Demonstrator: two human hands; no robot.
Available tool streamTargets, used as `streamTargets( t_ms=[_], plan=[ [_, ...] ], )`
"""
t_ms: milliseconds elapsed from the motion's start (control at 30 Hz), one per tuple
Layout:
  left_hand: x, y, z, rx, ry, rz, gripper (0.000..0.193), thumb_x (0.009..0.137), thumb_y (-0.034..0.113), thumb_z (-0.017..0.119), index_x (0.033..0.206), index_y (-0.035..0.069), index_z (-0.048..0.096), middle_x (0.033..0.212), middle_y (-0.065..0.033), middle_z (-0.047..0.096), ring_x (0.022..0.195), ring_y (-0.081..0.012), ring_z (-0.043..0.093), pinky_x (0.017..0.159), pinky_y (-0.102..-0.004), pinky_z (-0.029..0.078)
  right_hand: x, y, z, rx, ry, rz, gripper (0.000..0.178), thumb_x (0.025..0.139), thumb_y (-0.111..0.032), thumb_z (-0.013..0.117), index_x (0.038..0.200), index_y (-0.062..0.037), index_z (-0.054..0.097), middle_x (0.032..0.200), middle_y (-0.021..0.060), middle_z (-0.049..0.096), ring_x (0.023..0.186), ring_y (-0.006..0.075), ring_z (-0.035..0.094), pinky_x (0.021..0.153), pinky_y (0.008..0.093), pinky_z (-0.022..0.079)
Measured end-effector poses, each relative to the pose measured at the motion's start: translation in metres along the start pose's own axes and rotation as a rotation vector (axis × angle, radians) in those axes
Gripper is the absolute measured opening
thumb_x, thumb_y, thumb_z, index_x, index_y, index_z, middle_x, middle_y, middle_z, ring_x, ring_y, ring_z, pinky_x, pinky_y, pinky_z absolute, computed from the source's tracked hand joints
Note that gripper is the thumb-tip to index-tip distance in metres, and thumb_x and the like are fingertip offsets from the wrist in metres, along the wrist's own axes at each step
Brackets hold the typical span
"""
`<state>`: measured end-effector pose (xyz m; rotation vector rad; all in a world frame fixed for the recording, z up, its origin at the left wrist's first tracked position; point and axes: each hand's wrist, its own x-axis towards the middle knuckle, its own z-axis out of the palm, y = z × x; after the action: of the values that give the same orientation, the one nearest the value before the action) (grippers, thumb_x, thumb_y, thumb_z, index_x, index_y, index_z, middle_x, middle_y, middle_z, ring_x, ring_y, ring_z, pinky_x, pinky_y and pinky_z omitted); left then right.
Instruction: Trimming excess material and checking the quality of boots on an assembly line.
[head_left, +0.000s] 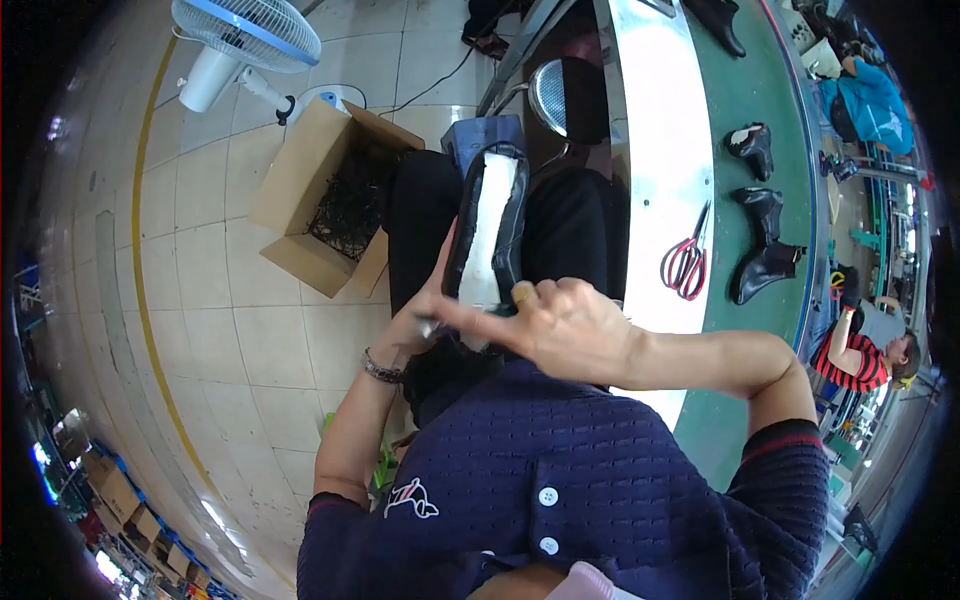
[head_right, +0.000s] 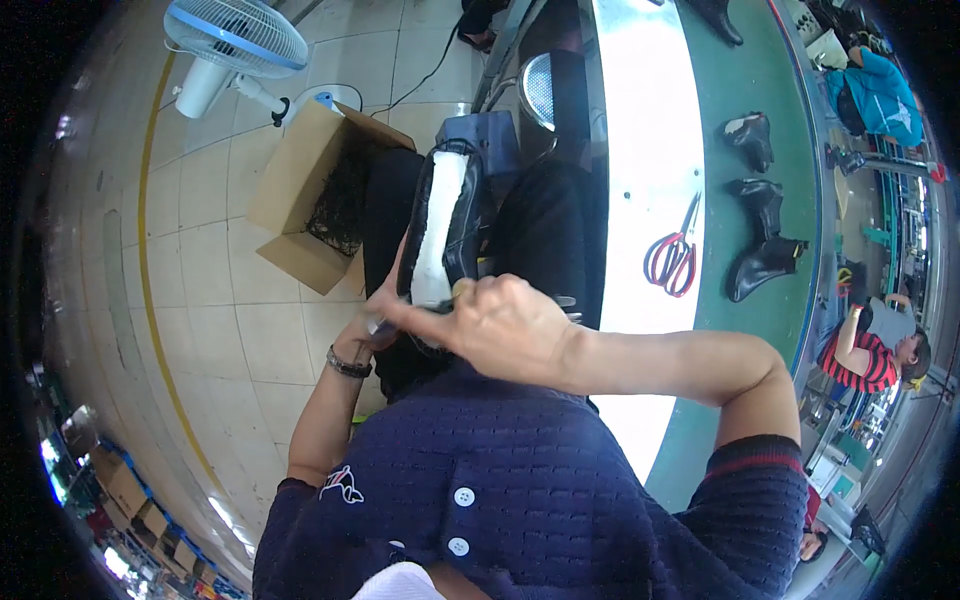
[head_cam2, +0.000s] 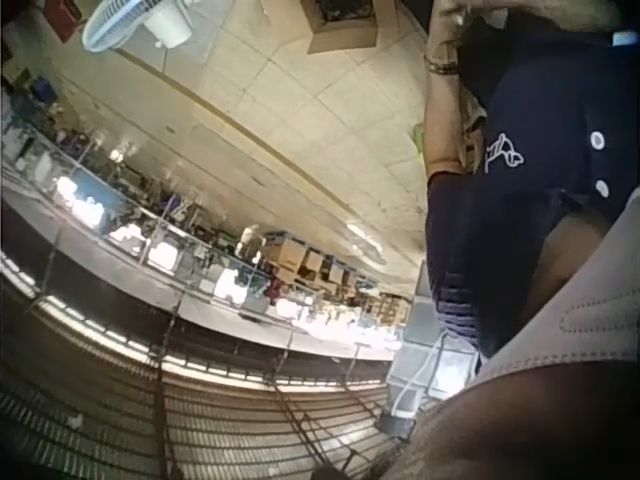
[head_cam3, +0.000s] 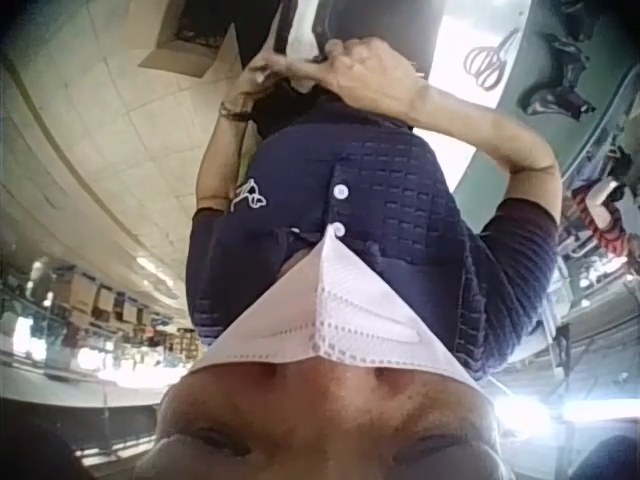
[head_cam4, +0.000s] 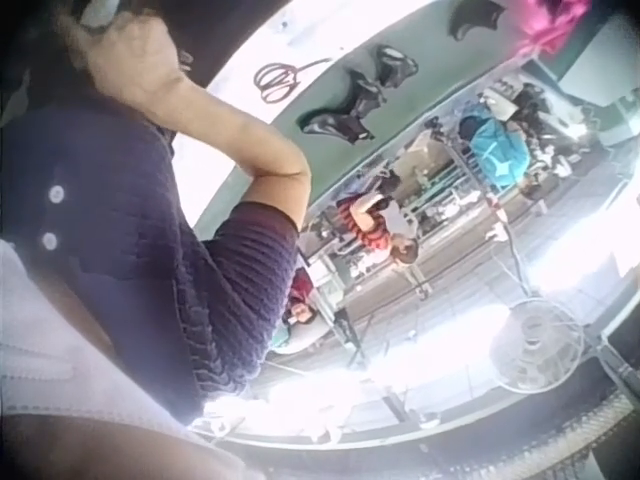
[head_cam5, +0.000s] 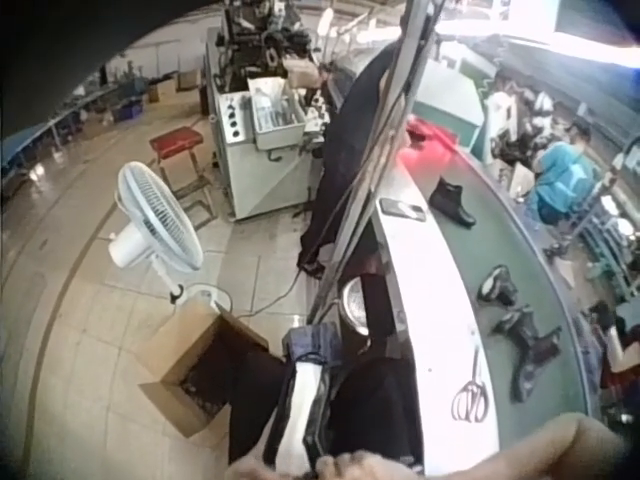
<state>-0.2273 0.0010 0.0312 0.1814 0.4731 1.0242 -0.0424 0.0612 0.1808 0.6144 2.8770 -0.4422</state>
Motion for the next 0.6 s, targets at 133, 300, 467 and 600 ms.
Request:
streamTargets(
  t_ms=[133, 300, 467, 600],
  plan=[
    [-0.003, 0.011, 0.016, 0.504, 0.103, -0.117, 0.118, 0.07, -0.008, 0.077, 0.155, 0.019, -0.001, 0.145, -0.0049, 0.038, 0.123, -0.0161, 0.047, 0.096, -0.0325, 0.048, 0.006, 0.006, 0.007, 0.135, 0.004, 0.036, 0.075, 0.088, -0.009, 0.05, 0.153, -0.0294, 0.019, 0.067, 0.0148, 0.059, 0.05, 0.0214, 0.063, 0.042, 0.0307, 0.05],
    [-0.002, 0.024, 0.033, 0.384, 0.194, -0.345, 0.117, 0.07, -0.006, 0.079, 0.154, 0.018, 0.002, 0.135, -0.005, 0.046, 0.119, -0.0159, 0.049, 0.097, -0.0318, 0.047, 0.008, 0.013, -0.013, 0.254, -0.018, 0.157, 0.082, 0.085, -0.01, 0.056, 0.154, -0.027, 0.015, 0.067, 0.0144, 0.059, 0.05, 0.0233, 0.064, 0.041, 0.0333, 0.051],
    [0.003, 0.024, 0.019, 0.534, 0.085, -0.215, 0.105, 0.072, 0.008, 0.083, 0.153, 0.012, 0.015, 0.132, -0.0043, 0.049, 0.122, -0.0167, 0.048, 0.101, -0.0315, 0.041, 0.015, 0.042, 0.002, 0.293, -0.096, 0.305, 0.065, 0.092, -0.017, 0.056, 0.149, -0.0209, 0.026, 0.069, 0.0157, 0.065, 0.055, 0.0302, 0.065, 0.049, 0.0403, 0.052],
    [0.033, 0.037, 0.031, 0.243, 0.169, -0.178, 0.075, 0.087, 0.027, 0.072, 0.147, 0.011, 0.03, 0.123, -0.0022, 0.052, 0.113, -0.0152, 0.052, 0.099, -0.0309, 0.043, -0.01, 0.06, 0.014, 0.409, 0.243, 0.441, 0.061, 0.094, -0.018, 0.055, 0.147, -0.0168, 0.026, 0.072, 0.0168, 0.067, 0.06, 0.0334, 0.066, 0.053, 0.0411, 0.053]
  ],
)
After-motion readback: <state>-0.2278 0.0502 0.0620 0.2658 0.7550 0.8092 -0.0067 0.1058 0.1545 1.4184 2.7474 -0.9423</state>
